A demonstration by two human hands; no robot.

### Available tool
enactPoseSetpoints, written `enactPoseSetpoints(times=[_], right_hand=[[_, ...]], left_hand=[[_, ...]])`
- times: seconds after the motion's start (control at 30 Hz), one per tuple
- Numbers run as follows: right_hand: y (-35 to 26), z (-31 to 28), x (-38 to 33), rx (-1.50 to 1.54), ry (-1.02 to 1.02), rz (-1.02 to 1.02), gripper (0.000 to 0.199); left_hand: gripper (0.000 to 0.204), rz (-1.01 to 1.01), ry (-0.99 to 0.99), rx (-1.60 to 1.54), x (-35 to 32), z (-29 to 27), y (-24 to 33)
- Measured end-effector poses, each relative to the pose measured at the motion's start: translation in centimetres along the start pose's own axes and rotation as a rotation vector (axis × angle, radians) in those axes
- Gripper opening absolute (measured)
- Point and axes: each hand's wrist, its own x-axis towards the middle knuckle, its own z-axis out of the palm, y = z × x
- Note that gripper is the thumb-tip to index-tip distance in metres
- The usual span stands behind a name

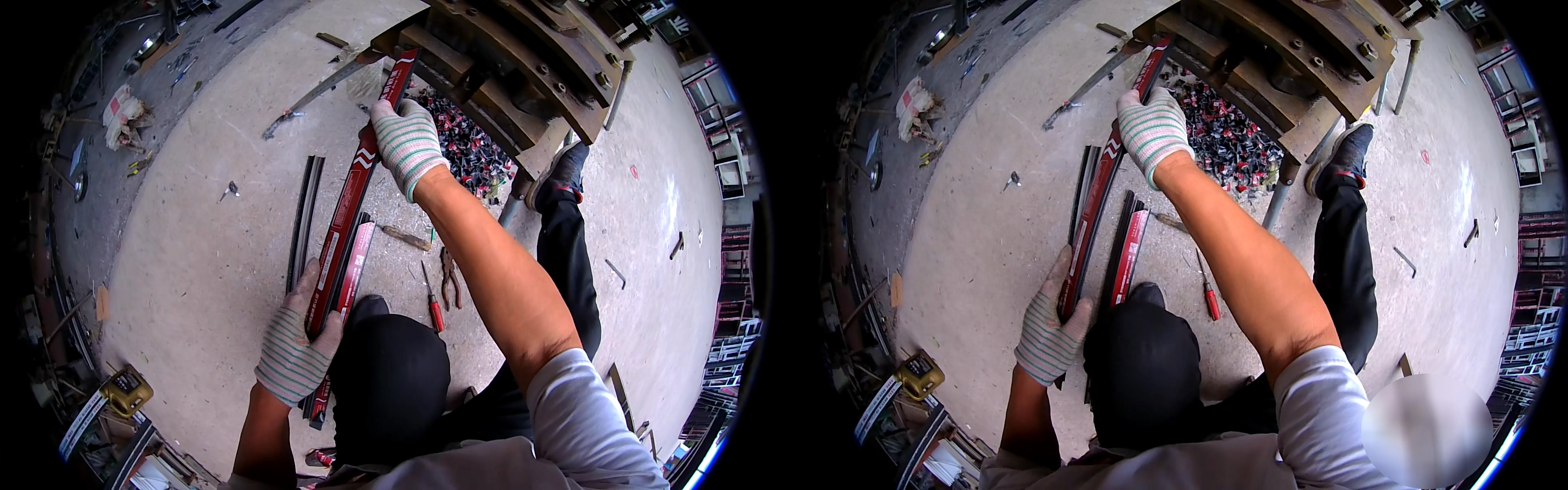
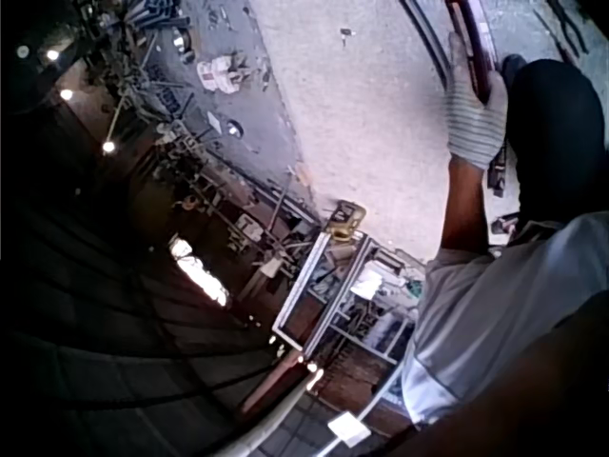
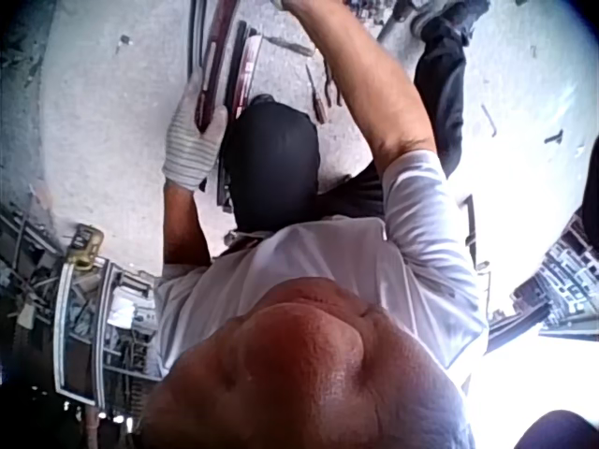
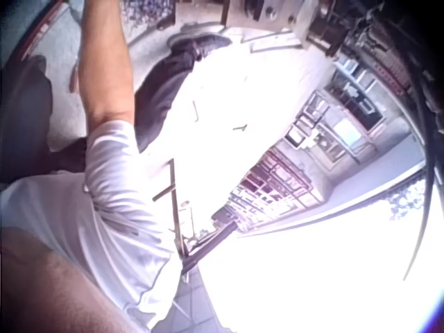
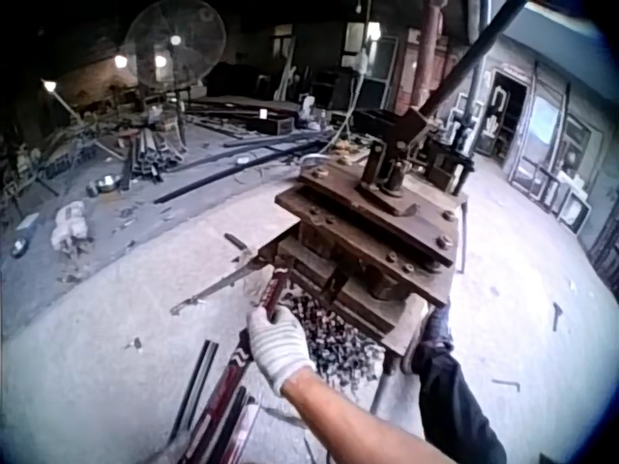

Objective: The person sits on the floor and uses a manual guillotine shear to cut long red metal strips into shorter segments. They repeatedly position the strip under the blade, pull the lever to cut, and remove the cut piece.

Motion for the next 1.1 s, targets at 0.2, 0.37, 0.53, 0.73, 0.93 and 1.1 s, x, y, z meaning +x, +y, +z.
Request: enactPoseSetpoints(times=[0.2, 0.37, 0.53, 0.73, 0.93, 1.1], right_hand=[[-0.1, 0.3, 0.1, -0.006, 0.014, -0.005, 0.048], [-0.7, 0.7, 0.4, -0.058, 0.034, 0.022, 0.049], [-0.8, 1.8, 0.9, 0.034, 0.061, 0.038, 0.049], [-0.3, 2.8, 1.8, 0.053, 0.036, 0.09, 0.051], [-0.6, 2.7, 1.3, 0.118, 0.056, 0.062, 0.051], [-1.3, 1.8, 0.5, 0.202, -0.027, 0.159, 0.051]], left_hand=[[0.073, -0.034, 0.021, 0.044, 0.3, -0.2, 0.0], [0.068, -0.029, 0.022, 0.059, 0.9, -1.3, -0.7], [0.069, 0.024, 0.066, 0.13, 1.8, -2.6, -1.5], [0.07, 0.03, 0.078, 0.207, 2.9, -4.1, -2.9], [0.071, 0.014, 0.053, 0.199, 2.6, -3.7, -3.4], [0.072, 0.067, 0.081, 0.289, 2.4, -2.8, -3.2]])
